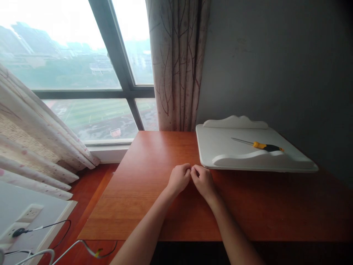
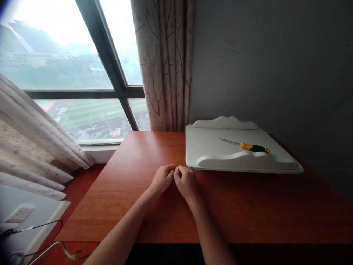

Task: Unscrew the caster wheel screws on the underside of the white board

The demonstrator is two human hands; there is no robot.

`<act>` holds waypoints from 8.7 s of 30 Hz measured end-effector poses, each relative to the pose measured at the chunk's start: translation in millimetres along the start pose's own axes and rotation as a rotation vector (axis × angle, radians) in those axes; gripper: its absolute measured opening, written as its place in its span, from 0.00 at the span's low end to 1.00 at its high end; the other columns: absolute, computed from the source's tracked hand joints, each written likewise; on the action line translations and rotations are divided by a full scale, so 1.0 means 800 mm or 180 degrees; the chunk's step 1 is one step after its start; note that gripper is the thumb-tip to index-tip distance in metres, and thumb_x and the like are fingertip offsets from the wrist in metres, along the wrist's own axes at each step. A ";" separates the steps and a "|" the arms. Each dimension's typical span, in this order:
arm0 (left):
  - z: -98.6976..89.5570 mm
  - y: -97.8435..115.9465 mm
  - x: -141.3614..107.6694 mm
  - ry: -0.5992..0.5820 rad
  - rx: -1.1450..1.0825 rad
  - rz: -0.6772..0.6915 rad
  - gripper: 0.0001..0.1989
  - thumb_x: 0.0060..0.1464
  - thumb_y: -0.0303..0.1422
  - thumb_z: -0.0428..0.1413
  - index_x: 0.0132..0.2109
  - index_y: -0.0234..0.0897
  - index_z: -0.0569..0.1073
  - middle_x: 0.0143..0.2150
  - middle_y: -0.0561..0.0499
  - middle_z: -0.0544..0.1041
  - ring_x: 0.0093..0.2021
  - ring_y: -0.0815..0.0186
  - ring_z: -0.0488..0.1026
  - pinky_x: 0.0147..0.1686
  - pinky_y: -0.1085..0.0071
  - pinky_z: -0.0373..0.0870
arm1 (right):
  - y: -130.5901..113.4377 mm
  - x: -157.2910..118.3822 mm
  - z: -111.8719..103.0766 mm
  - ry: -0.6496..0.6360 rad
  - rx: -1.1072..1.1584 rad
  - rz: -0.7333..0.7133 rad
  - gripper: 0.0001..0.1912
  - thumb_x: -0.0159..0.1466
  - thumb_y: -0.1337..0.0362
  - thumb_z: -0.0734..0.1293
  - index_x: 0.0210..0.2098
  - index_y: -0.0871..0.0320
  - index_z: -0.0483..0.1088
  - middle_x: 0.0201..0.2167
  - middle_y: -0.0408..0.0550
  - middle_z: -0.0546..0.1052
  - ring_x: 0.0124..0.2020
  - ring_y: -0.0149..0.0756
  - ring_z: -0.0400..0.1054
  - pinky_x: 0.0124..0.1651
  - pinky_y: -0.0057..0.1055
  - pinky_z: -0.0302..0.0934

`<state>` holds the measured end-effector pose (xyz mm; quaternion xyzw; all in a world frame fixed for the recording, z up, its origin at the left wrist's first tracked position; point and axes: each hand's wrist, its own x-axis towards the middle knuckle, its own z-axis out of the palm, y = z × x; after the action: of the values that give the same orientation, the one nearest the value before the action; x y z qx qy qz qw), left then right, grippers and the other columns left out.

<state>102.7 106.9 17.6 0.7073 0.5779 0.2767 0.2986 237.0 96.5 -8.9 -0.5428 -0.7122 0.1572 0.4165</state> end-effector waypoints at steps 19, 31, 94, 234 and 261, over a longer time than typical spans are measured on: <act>-0.003 0.003 -0.001 -0.0024 0.0049 -0.0046 0.13 0.57 0.26 0.48 0.27 0.36 0.73 0.25 0.50 0.73 0.27 0.66 0.65 0.30 0.72 0.56 | -0.001 0.000 0.000 -0.0007 -0.0007 -0.0008 0.17 0.68 0.62 0.56 0.22 0.54 0.62 0.21 0.44 0.71 0.24 0.33 0.61 0.31 0.30 0.49; -0.004 0.005 -0.001 -0.0011 0.0089 -0.0043 0.13 0.57 0.27 0.48 0.27 0.36 0.72 0.25 0.51 0.73 0.27 0.66 0.63 0.30 0.71 0.55 | 0.000 0.000 0.001 -0.0007 0.0008 -0.0011 0.17 0.67 0.63 0.57 0.22 0.55 0.61 0.22 0.44 0.71 0.24 0.32 0.60 0.32 0.31 0.48; -0.004 0.006 -0.003 -0.0037 0.0357 -0.0028 0.14 0.60 0.27 0.48 0.28 0.36 0.74 0.27 0.49 0.76 0.28 0.65 0.67 0.31 0.71 0.55 | 0.001 0.000 0.001 -0.0099 -0.0057 -0.0004 0.17 0.67 0.64 0.56 0.23 0.55 0.63 0.22 0.44 0.72 0.25 0.32 0.61 0.32 0.30 0.49; -0.008 0.009 -0.005 -0.0092 0.0604 -0.0012 0.15 0.62 0.28 0.48 0.31 0.37 0.76 0.30 0.48 0.78 0.30 0.64 0.70 0.31 0.70 0.55 | -0.003 -0.001 -0.001 -0.0129 -0.0069 -0.0009 0.17 0.68 0.63 0.56 0.23 0.55 0.62 0.22 0.44 0.72 0.25 0.32 0.62 0.32 0.30 0.50; -0.005 0.003 -0.004 -0.0033 0.0573 0.0076 0.14 0.61 0.29 0.48 0.30 0.37 0.75 0.29 0.48 0.78 0.29 0.65 0.69 0.30 0.70 0.54 | 0.000 -0.001 0.000 -0.0145 -0.0096 -0.0021 0.17 0.68 0.63 0.56 0.23 0.55 0.62 0.22 0.45 0.72 0.25 0.33 0.62 0.32 0.30 0.50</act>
<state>100.6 103.9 22.3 0.7396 0.5904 0.2234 0.2335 237.3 95.7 -9.5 -0.5430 -0.7256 0.1573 0.3924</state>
